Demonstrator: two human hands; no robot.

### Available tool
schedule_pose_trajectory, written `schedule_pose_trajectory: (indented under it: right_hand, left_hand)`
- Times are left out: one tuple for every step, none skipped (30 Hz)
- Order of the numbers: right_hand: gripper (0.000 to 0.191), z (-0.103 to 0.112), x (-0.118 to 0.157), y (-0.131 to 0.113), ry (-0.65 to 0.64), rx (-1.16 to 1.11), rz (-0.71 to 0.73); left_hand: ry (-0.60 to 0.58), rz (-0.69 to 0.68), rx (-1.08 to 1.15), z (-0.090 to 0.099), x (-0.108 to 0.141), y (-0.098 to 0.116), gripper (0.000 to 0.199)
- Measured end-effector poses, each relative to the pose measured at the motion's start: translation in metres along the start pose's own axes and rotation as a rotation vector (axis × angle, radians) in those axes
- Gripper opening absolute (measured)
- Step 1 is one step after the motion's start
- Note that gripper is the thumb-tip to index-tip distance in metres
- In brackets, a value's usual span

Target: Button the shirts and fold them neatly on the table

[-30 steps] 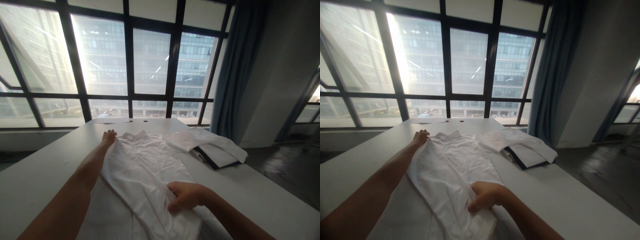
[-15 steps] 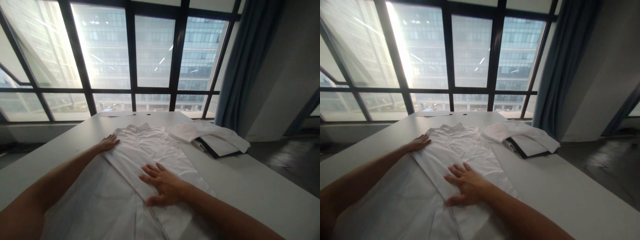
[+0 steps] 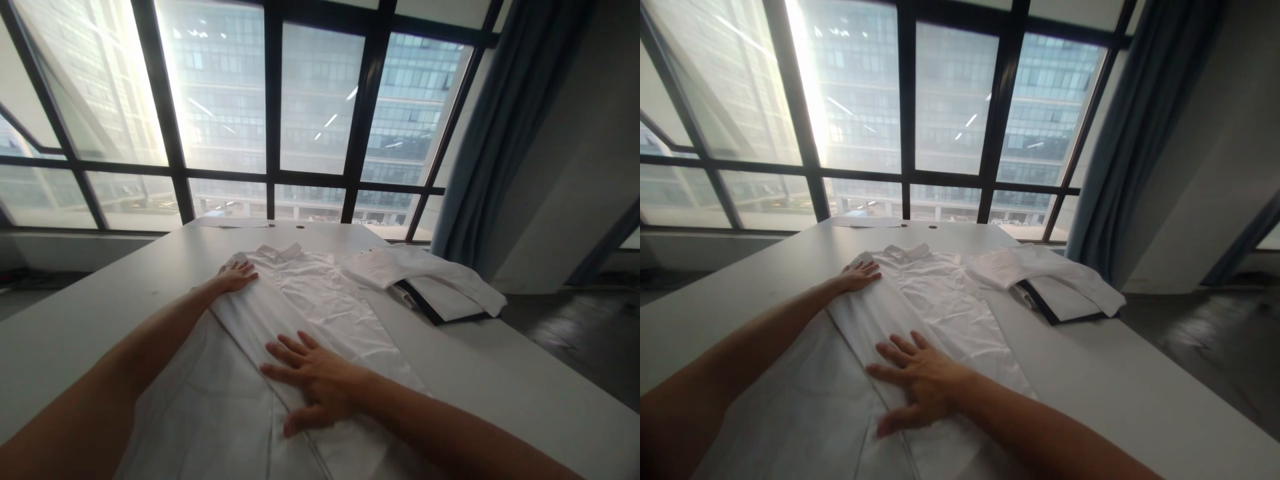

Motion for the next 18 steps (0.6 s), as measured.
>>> schedule_pose_trajectory:
  right_hand:
    - [0.081,-0.002,0.002,-0.001,-0.011,-0.011,-0.003]
    - [0.082,-0.004,0.004,-0.003,-0.02,-0.02,-0.006]
    - [0.083,-0.005,0.007,-0.004,-0.025,-0.027,-0.006]
    - [0.083,-0.007,0.009,-0.006,-0.029,-0.034,-0.003]
    - [0.083,-0.008,0.011,-0.008,-0.032,-0.041,0.005]
    - [0.083,-0.008,0.012,-0.008,-0.029,-0.051,0.018]
    - [0.08,-0.007,0.013,-0.006,-0.01,-0.065,0.028]
    - [0.076,-0.002,0.013,0.0,0.045,-0.08,0.024]
    - [0.069,0.009,0.014,0.01,0.15,-0.095,-0.005]
    - [0.061,0.024,0.016,0.026,0.296,-0.109,-0.063]
    - [0.053,0.044,0.023,0.046,0.498,-0.118,-0.162]
    - [0.047,0.067,0.034,0.07,0.718,-0.118,-0.293]
    - [0.043,0.09,0.048,0.096,0.903,-0.123,-0.448]
    - [0.041,0.112,0.065,0.122,1.063,-0.11,-0.613]
    - [0.038,0.132,0.084,0.144,1.192,-0.086,-0.753]
    - [0.035,0.152,0.102,0.163,1.314,-0.044,-0.858]
    - [0.034,0.17,0.12,0.179,1.396,-0.005,-0.928]
    - [0.033,0.185,0.135,0.192,1.444,0.019,-0.979]
  left_hand:
    - [-0.03,0.008,0.005,-0.001,0.0,0.0,0.071]
    - [-0.043,0.016,0.009,-0.001,-0.001,-0.001,0.073]
    - [-0.048,0.023,0.01,0.0,-0.001,-0.002,0.075]
    - [-0.051,0.028,0.01,0.002,0.0,-0.003,0.076]
    - [-0.056,0.028,0.009,0.003,0.0,-0.003,0.076]
    - [-0.061,0.028,0.008,0.004,0.001,-0.002,0.076]
    - [-0.063,0.032,0.006,0.006,0.002,-0.001,0.075]
    - [-0.057,0.041,0.002,0.009,0.003,0.0,0.074]
    - [-0.037,0.056,-0.004,0.013,0.005,0.002,0.072]
    - [-0.008,0.076,-0.011,0.017,0.008,0.004,0.07]
    - [0.028,0.094,-0.015,0.023,0.011,0.007,0.069]
    - [0.061,0.11,-0.017,0.029,0.016,0.009,0.07]
    - [0.078,0.12,-0.016,0.034,0.021,0.012,0.072]
    - [0.075,0.127,-0.015,0.038,0.027,0.015,0.077]
    - [0.055,0.132,-0.015,0.04,0.033,0.017,0.082]
    - [0.022,0.139,-0.019,0.04,0.039,0.019,0.087]
    - [-0.013,0.144,-0.024,0.039,0.045,0.02,0.09]
    - [-0.046,0.148,-0.029,0.037,0.051,0.021,0.092]
Point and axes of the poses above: each hand's wrist, its own x-axis away from the middle knuckle, its own z-axis out of the back of the hand, y = z × x, the point moved 5 cm from there along -x, towards the middle knuckle, and after that the axes turned 14 degrees about -x, right-handed, at the moved point
